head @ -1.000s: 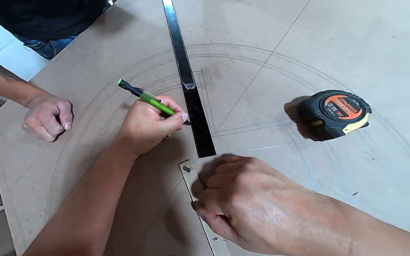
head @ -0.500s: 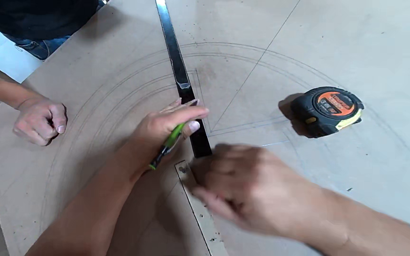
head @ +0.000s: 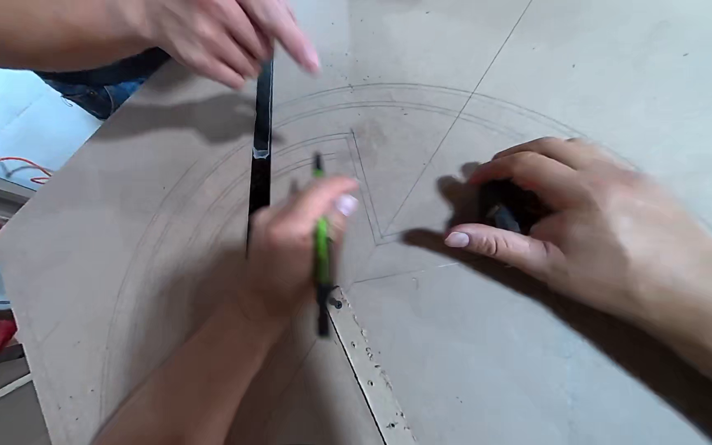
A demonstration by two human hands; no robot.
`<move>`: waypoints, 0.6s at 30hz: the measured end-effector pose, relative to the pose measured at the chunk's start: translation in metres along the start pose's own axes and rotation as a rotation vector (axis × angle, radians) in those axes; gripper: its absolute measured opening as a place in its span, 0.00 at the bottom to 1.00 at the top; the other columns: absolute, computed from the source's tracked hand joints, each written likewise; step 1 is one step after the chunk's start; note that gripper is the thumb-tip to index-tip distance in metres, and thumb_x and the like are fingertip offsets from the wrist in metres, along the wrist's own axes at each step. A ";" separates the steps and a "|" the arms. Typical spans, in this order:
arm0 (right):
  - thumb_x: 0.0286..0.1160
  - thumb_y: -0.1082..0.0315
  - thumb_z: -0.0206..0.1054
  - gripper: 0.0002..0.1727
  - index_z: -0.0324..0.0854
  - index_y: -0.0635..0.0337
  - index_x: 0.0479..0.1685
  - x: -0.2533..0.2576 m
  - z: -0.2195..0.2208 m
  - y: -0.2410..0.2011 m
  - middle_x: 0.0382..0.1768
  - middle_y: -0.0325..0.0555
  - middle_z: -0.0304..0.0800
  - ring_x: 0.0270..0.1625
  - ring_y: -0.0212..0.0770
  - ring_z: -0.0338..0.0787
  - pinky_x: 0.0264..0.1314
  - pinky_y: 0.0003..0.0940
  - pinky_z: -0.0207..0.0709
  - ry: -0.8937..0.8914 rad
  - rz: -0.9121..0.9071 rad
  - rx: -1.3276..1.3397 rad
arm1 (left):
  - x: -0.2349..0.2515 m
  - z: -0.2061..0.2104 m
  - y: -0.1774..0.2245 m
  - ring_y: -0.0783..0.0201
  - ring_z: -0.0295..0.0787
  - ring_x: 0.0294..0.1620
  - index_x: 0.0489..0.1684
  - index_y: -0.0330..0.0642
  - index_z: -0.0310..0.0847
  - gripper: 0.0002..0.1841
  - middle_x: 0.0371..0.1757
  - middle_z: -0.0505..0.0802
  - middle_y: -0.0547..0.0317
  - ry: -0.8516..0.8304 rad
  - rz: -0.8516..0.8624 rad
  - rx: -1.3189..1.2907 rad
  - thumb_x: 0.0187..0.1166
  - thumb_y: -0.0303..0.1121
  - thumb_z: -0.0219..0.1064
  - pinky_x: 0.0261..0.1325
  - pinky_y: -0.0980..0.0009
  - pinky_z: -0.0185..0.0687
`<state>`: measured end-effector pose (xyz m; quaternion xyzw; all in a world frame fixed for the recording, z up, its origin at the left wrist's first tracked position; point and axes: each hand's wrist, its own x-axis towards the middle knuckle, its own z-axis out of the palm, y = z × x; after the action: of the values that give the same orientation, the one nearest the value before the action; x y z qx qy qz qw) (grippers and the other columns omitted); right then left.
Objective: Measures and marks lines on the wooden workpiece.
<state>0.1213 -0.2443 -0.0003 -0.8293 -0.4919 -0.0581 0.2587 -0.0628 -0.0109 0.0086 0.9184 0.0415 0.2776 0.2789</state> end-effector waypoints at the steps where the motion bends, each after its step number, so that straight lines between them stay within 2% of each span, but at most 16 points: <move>1: 0.59 0.13 0.54 0.51 0.85 0.52 0.56 0.002 0.003 -0.017 0.51 0.48 0.84 0.50 0.49 0.86 0.43 0.51 0.79 0.005 0.022 0.022 | -0.002 0.006 0.011 0.72 0.91 0.40 0.60 0.39 0.88 0.16 0.42 0.95 0.61 -0.083 0.053 0.006 0.87 0.39 0.61 0.44 0.70 0.91; 2: 0.56 0.11 0.52 0.54 0.82 0.52 0.59 0.002 0.005 -0.029 0.52 0.47 0.81 0.49 0.47 0.85 0.41 0.48 0.80 -0.016 0.020 0.049 | -0.003 0.010 0.018 0.71 0.90 0.43 0.61 0.45 0.88 0.16 0.44 0.94 0.64 -0.179 0.087 0.020 0.83 0.42 0.66 0.47 0.70 0.90; 4: 0.56 0.13 0.57 0.55 0.78 0.50 0.71 -0.005 0.013 -0.038 0.60 0.43 0.80 0.55 0.43 0.84 0.47 0.48 0.82 -0.088 -0.051 0.135 | -0.003 0.016 0.020 0.69 0.86 0.44 0.63 0.52 0.88 0.20 0.42 0.90 0.67 -0.293 0.136 0.055 0.73 0.46 0.74 0.49 0.67 0.86; 6: 0.61 0.28 0.66 0.48 0.72 0.42 0.83 -0.012 0.013 -0.033 0.76 0.36 0.77 0.71 0.40 0.81 0.63 0.50 0.81 -0.186 -0.153 0.210 | -0.003 0.016 0.014 0.70 0.86 0.46 0.60 0.52 0.88 0.19 0.44 0.92 0.68 -0.288 0.137 0.056 0.75 0.49 0.76 0.50 0.68 0.86; 8: 0.65 0.42 0.67 0.39 0.73 0.36 0.83 -0.013 0.012 -0.024 0.80 0.28 0.75 0.78 0.35 0.78 0.74 0.44 0.80 -0.208 -0.228 0.254 | -0.004 0.015 0.012 0.70 0.86 0.45 0.56 0.50 0.90 0.15 0.42 0.91 0.68 -0.265 0.120 0.054 0.78 0.45 0.74 0.48 0.69 0.84; 9: 0.67 0.44 0.68 0.36 0.76 0.37 0.81 -0.013 0.015 -0.021 0.79 0.29 0.77 0.78 0.35 0.78 0.76 0.42 0.79 -0.176 -0.248 0.263 | -0.004 0.016 0.013 0.70 0.86 0.44 0.54 0.49 0.90 0.13 0.40 0.91 0.68 -0.256 0.114 0.046 0.78 0.43 0.73 0.47 0.70 0.84; 11: 0.69 0.41 0.71 0.33 0.80 0.42 0.76 -0.009 0.021 -0.021 0.74 0.35 0.81 0.75 0.38 0.80 0.74 0.40 0.80 -0.092 -0.262 0.252 | -0.004 0.017 0.013 0.71 0.86 0.42 0.54 0.47 0.90 0.14 0.38 0.91 0.67 -0.238 0.084 0.004 0.76 0.41 0.76 0.46 0.71 0.85; 14: 0.64 0.39 0.75 0.36 0.82 0.48 0.71 -0.002 0.024 -0.026 0.68 0.40 0.84 0.70 0.39 0.84 0.68 0.37 0.82 -0.004 -0.270 0.269 | -0.003 0.015 0.008 0.77 0.88 0.36 0.52 0.47 0.88 0.14 0.37 0.92 0.71 -0.204 -0.056 -0.140 0.73 0.39 0.78 0.39 0.76 0.90; 16: 0.63 0.38 0.77 0.38 0.82 0.51 0.70 -0.001 0.021 -0.031 0.65 0.43 0.84 0.65 0.38 0.85 0.62 0.35 0.85 0.050 -0.274 0.277 | -0.001 0.013 0.007 0.77 0.87 0.30 0.46 0.45 0.89 0.08 0.35 0.92 0.69 -0.179 -0.113 -0.270 0.75 0.34 0.77 0.31 0.78 0.87; 18: 0.63 0.35 0.77 0.41 0.81 0.55 0.70 -0.002 0.019 -0.036 0.63 0.46 0.84 0.62 0.39 0.86 0.58 0.35 0.85 0.079 -0.288 0.261 | -0.001 0.012 0.007 0.76 0.86 0.27 0.43 0.43 0.88 0.06 0.33 0.91 0.68 -0.189 -0.137 -0.382 0.74 0.30 0.77 0.27 0.79 0.86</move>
<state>0.0864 -0.2226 -0.0042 -0.7067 -0.5984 -0.0625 0.3722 -0.0578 -0.0227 0.0035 0.8659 0.0239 0.1736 0.4686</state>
